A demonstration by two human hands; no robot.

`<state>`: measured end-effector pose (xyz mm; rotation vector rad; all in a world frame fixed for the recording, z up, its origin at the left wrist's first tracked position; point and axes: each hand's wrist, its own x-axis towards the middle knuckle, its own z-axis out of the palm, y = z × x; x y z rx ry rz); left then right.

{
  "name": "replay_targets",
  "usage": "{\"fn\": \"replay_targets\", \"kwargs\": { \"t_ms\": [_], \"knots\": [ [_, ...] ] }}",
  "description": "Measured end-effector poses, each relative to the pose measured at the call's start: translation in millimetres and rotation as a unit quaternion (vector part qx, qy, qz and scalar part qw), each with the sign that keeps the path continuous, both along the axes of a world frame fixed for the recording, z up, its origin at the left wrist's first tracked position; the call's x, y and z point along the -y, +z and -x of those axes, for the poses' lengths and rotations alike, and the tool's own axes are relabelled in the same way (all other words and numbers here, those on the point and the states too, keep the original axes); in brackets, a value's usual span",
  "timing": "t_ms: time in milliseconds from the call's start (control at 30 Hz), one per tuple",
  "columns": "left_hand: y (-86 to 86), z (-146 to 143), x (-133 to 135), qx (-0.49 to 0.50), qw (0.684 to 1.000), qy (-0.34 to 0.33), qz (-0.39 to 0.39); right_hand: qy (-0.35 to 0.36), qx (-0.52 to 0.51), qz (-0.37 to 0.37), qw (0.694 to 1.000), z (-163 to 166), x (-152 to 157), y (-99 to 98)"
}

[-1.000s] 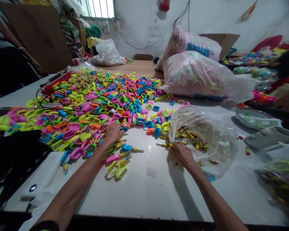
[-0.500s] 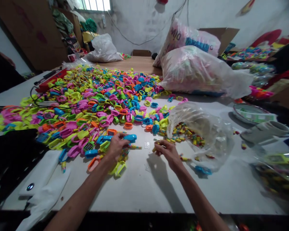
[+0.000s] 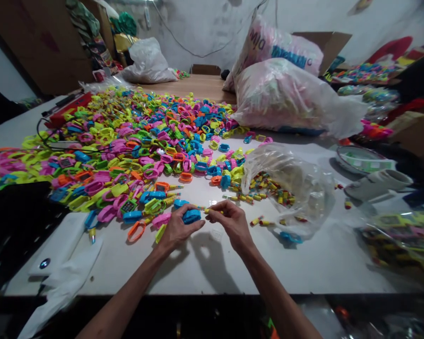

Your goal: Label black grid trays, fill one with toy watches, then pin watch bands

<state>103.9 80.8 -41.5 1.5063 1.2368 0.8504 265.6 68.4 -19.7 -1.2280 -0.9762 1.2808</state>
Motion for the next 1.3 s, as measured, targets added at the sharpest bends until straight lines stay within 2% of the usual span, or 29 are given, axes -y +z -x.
{"fn": "replay_targets", "kwargs": {
  "t_ms": [167,267,400,600,800,900,1000,1067,1167,1233,1300],
  "knots": [
    [2.1,0,3,-0.021,0.999,-0.015,-0.036,0.022,0.011,-0.006,1.0,2,2,-0.8],
    [1.1,0,4,-0.025,0.995,-0.035,-0.088,0.038,0.02,-0.009,0.999,1,3,-3.0],
    [-3.6,4,3,-0.065,0.986,-0.059,-0.139,0.061,0.053,-0.049,0.996,-2,4,-3.5],
    [-5.7,8,2,-0.115,0.973,-0.112,-0.165,0.099,0.135,-0.094,0.981,-8,3,0.8],
    [-0.6,10,4,-0.179,0.95,-0.194,-0.17,0.174,0.151,-0.111,0.967,-12,7,3.7],
    [0.9,11,4,-0.228,0.938,-0.215,-0.146,0.18,0.148,-0.105,0.967,-12,9,-1.8],
    [2.1,12,2,-0.223,0.935,-0.235,-0.14,0.17,0.107,-0.076,0.977,-14,9,-6.2],
    [3.1,13,2,-0.187,0.939,-0.259,-0.124,0.207,0.065,-0.043,0.975,-15,8,-6.3],
    [6.1,17,3,-0.15,0.937,-0.3,-0.101,0.312,0.025,-0.009,0.95,-20,2,-4.9],
    [10.2,24,0,-0.201,0.928,-0.29,-0.118,0.342,0.046,0.007,0.939,-28,-7,-6.0],
    [16.5,33,-9,-0.303,0.908,-0.238,-0.161,0.273,0.158,0.013,0.949,-41,-23,-9.7]
  ]
}}
